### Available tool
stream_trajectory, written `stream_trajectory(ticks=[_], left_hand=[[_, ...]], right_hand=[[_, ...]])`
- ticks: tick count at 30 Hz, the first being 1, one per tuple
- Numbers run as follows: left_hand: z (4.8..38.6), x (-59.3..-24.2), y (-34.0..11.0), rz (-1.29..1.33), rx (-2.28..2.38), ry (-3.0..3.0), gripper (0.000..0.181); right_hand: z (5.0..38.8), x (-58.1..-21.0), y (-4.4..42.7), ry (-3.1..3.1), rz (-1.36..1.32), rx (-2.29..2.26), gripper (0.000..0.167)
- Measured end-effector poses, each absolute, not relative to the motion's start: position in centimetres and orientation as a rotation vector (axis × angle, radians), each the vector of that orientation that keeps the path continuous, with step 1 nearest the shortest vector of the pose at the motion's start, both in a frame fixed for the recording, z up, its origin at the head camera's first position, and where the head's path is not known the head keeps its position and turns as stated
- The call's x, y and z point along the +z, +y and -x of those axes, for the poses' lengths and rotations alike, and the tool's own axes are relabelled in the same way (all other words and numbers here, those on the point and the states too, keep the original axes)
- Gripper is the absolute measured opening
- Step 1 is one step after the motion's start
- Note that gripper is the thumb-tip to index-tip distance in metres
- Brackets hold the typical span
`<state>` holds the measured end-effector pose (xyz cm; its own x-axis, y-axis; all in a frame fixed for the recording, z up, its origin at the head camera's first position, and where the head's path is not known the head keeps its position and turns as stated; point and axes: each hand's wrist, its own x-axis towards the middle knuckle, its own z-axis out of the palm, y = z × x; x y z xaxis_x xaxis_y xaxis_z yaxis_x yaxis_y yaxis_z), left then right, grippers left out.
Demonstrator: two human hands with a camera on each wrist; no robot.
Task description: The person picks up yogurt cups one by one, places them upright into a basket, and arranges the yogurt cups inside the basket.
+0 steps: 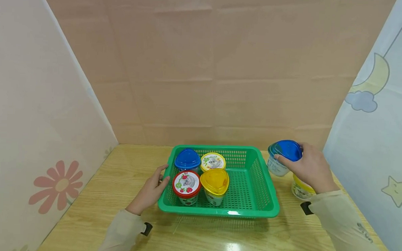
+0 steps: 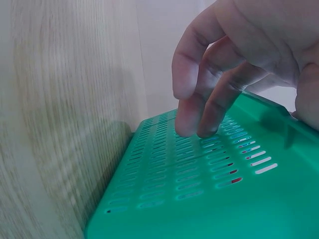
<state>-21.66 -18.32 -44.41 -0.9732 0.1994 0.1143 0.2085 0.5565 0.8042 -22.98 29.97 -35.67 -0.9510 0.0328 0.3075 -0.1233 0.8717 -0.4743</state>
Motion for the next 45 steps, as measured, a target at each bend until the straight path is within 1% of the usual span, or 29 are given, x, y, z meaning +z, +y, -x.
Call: stream_trajectory(ticks=[14, 22, 45], left_hand=[[21.7, -44.4, -18.3, 0.363, -1.457, -2.752, 0.054], [21.6, -44.3, -18.3, 0.366, -1.472, -2.748, 0.054], [21.6, -44.6, -18.4, 0.363, -1.452, -2.745, 0.053]], right_hand=[[23.1, -33.7, 28.6, -2.715, -0.045, 0.756, 0.093], [23.5, -33.2, 27.0, -2.708, -0.090, 0.741, 0.092], [26.1, -33.7, 22.7, -2.882, -0.168, 0.748, 0.094]])
